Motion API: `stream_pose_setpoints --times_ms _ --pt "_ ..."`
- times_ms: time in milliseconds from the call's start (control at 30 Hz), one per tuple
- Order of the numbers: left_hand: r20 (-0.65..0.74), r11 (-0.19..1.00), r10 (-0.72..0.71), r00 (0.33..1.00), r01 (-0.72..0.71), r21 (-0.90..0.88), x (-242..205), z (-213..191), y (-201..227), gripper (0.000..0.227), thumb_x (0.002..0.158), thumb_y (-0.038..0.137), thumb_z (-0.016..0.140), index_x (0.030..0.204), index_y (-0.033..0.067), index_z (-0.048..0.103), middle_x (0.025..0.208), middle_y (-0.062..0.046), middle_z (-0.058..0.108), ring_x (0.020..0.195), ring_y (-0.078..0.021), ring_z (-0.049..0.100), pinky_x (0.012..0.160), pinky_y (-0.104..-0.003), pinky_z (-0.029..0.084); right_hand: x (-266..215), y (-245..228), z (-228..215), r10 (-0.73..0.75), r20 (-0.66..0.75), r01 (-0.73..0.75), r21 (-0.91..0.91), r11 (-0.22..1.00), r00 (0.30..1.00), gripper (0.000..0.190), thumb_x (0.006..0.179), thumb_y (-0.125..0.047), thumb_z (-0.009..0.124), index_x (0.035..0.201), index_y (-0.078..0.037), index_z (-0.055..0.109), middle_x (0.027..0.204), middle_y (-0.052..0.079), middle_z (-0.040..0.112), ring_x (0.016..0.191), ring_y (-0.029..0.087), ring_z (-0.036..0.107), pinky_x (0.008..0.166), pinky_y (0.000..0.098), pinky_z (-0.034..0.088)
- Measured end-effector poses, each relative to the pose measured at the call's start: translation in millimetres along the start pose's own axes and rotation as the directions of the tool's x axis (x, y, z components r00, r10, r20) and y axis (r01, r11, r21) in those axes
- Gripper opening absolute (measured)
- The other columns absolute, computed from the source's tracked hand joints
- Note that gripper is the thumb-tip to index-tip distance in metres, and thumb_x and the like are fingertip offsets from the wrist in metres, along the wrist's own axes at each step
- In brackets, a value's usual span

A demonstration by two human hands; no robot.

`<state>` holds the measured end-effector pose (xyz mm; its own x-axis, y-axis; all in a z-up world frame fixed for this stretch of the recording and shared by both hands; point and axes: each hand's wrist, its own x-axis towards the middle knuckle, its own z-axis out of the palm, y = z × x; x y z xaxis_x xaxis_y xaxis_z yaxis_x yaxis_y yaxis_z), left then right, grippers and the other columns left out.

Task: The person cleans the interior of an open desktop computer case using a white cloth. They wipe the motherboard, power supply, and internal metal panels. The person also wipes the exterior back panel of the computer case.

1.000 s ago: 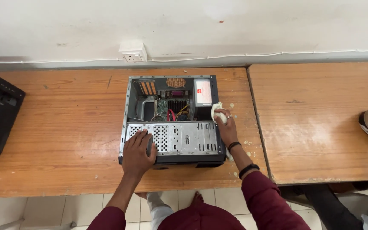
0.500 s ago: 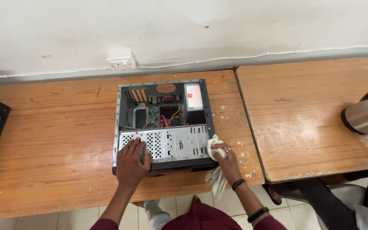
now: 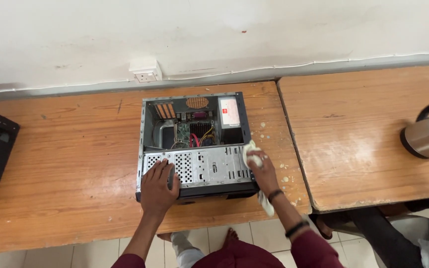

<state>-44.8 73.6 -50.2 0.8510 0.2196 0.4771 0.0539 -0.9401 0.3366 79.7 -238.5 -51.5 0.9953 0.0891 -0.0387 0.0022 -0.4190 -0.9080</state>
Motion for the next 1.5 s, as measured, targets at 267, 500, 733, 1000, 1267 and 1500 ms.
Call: stream_pose_setpoints --times_ms 267,500,733,1000,1267,1500 --pt "0.012 1.000 -0.018 1.000 0.018 -0.001 1.4 -2.4 2.1 0.032 0.093 0.026 0.063 0.119 0.0102 0.073 0.133 -0.010 0.069 0.130 -0.0280 0.059 0.108 -0.045 0.045 -27.4 25.0 -4.6 -0.077 0.011 0.076 0.037 0.996 0.997 0.020 0.093 -0.020 0.066 0.110 -0.013 0.070 0.116 0.010 0.070 0.111 0.025 0.066 0.095 0.0353 0.051" --pt "-0.003 1.000 -0.002 1.000 0.002 -0.010 0.9 -1.0 1.5 0.031 0.093 0.025 0.064 0.119 0.0094 0.073 0.134 -0.010 0.068 0.131 -0.0282 0.058 0.109 -0.044 0.044 54.4 13.8 17.8 -0.151 -0.040 0.142 -0.177 0.974 0.988 0.027 0.095 -0.027 0.068 0.118 -0.014 0.066 0.120 0.021 0.064 0.114 0.039 0.064 0.096 0.0432 0.052" --pt "0.019 1.000 -0.014 1.000 0.014 -0.004 0.3 -1.0 3.3 0.034 0.090 0.027 0.067 0.119 0.0097 0.073 0.134 -0.009 0.067 0.131 -0.0288 0.057 0.109 -0.046 0.043 21.6 25.4 21.8 -0.450 -0.135 0.415 -0.228 0.881 0.883 0.028 0.098 -0.020 0.065 0.125 -0.014 0.065 0.133 0.027 0.054 0.122 0.047 0.055 0.098 0.0489 0.049" --pt "0.188 0.931 0.232 0.954 -0.162 -0.326 20.1 21.5 32.4 0.027 0.092 0.027 0.074 0.119 0.0208 0.078 0.138 -0.006 0.065 0.132 -0.0277 0.055 0.110 -0.047 0.039 -27.0 -8.5 4.5 -0.241 -0.068 0.223 -0.204 0.953 0.968 0.021 0.095 -0.020 0.064 0.116 -0.019 0.066 0.123 0.018 0.057 0.113 0.043 0.062 0.090 0.0465 0.053" --pt "0.296 0.912 0.304 0.906 -0.186 -0.366 44.3 34.2 62.6 0.012 0.086 0.022 0.078 0.095 0.0151 0.081 0.125 -0.004 0.068 0.120 -0.0272 0.059 0.100 -0.045 0.043 11.3 -12.3 17.5 -0.339 -0.095 0.293 -0.324 0.900 0.936 0.026 0.093 -0.018 0.066 0.119 -0.018 0.068 0.132 0.022 0.053 0.117 0.047 0.056 0.099 0.0504 0.048" --pt "0.223 0.884 0.265 0.938 -0.144 -0.445 38.6 37.5 66.7 0.007 0.089 0.013 0.076 0.087 0.0072 0.072 0.109 -0.004 0.066 0.102 -0.0270 0.063 0.092 -0.045 0.047 -35.5 -8.4 4.4 -0.474 0.059 0.454 -0.413 0.790 0.878 0.023 0.093 -0.016 0.066 0.116 -0.017 0.069 0.147 0.023 0.048 0.137 0.046 0.045 0.110 0.0524 0.042"
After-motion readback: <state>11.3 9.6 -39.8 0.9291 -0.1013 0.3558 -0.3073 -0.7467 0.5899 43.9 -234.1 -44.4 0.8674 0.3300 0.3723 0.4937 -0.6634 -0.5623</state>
